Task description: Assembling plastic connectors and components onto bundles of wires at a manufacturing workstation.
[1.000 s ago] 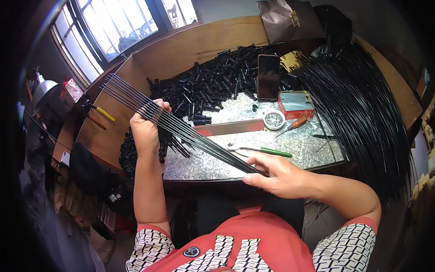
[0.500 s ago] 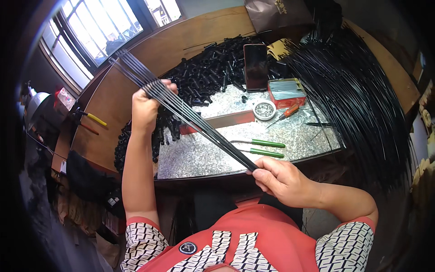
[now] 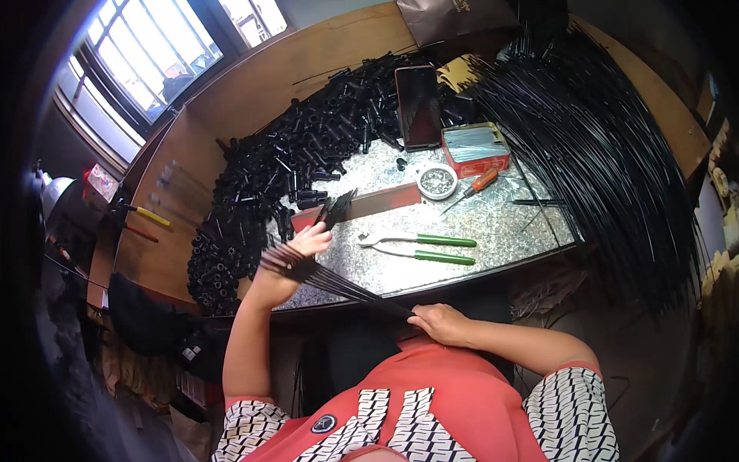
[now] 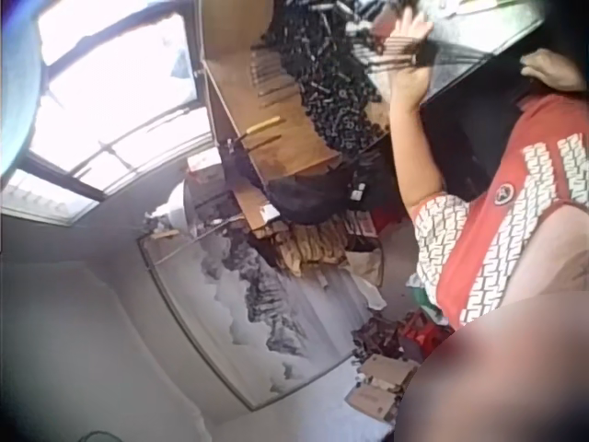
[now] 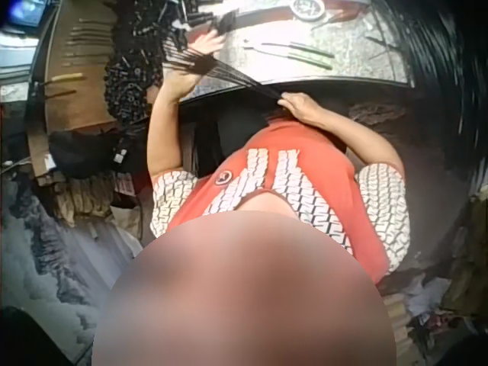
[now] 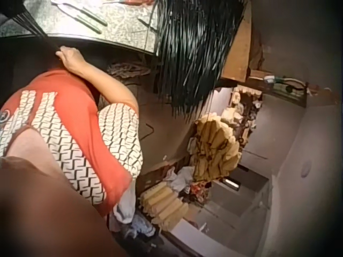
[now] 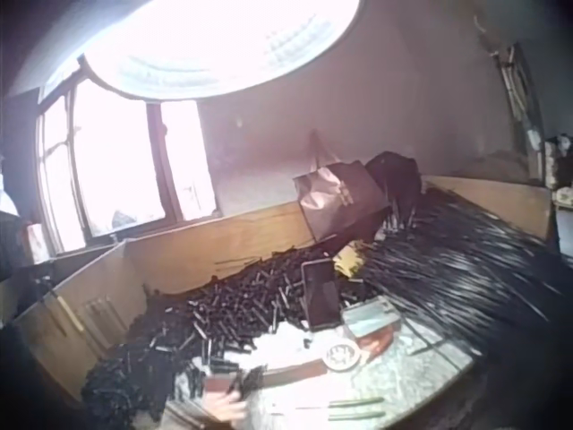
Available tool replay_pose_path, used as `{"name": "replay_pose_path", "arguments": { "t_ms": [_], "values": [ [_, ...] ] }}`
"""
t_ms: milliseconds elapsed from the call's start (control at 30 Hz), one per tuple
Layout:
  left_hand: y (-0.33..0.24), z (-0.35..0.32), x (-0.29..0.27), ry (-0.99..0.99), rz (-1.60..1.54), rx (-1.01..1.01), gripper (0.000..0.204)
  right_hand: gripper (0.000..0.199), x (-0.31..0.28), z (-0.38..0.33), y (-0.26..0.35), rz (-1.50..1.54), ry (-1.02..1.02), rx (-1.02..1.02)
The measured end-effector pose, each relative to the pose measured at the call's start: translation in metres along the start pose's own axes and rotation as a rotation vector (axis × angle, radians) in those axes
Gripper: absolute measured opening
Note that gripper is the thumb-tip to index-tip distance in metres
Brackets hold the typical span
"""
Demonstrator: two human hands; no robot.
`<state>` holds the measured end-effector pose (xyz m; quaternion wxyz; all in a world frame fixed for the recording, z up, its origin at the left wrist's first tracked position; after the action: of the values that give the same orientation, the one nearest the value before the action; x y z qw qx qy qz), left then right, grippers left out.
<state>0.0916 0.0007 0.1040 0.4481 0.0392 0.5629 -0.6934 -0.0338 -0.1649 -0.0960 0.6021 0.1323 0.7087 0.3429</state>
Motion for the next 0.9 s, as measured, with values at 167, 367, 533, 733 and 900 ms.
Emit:
{"name": "replay_pose_path", "arguments": {
  "t_ms": [167,367,533,733,900],
  "values": [
    [-0.002,-0.037,0.019,0.26,0.04,-0.324,0.076,0.034,0.044,0.027,-0.033,-0.041,0.006,-0.032],
    [0.011,-0.035,0.076,0.217,0.397,-0.224,0.093,0.048,0.091,0.054,-0.084,-0.227,0.071,0.116],
    [0.022,-0.026,0.103,0.139,0.491,-0.134,0.09,0.038,0.019,0.021,-0.005,-0.298,0.319,-0.018],
    [0.025,-0.022,0.108,0.153,0.57,-0.109,0.09,0.015,-0.145,0.006,0.059,-0.076,-0.297,-0.051],
    [0.018,-0.015,0.111,0.143,0.581,-0.064,0.077,0.039,-0.165,0.005,0.044,-0.628,-0.57,-0.006]
  ]
}}
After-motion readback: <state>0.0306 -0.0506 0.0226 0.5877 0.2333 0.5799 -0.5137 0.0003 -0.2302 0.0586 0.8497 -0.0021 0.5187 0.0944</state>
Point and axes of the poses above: each hand's wrist, its own z-axis towards the middle knuckle, its own x-axis out of the palm, y = z × x, the point moved 8 cm from there along z, towards the middle knuckle, and after that the axes turned 14 degrees about -z, right-handed, at the moved point
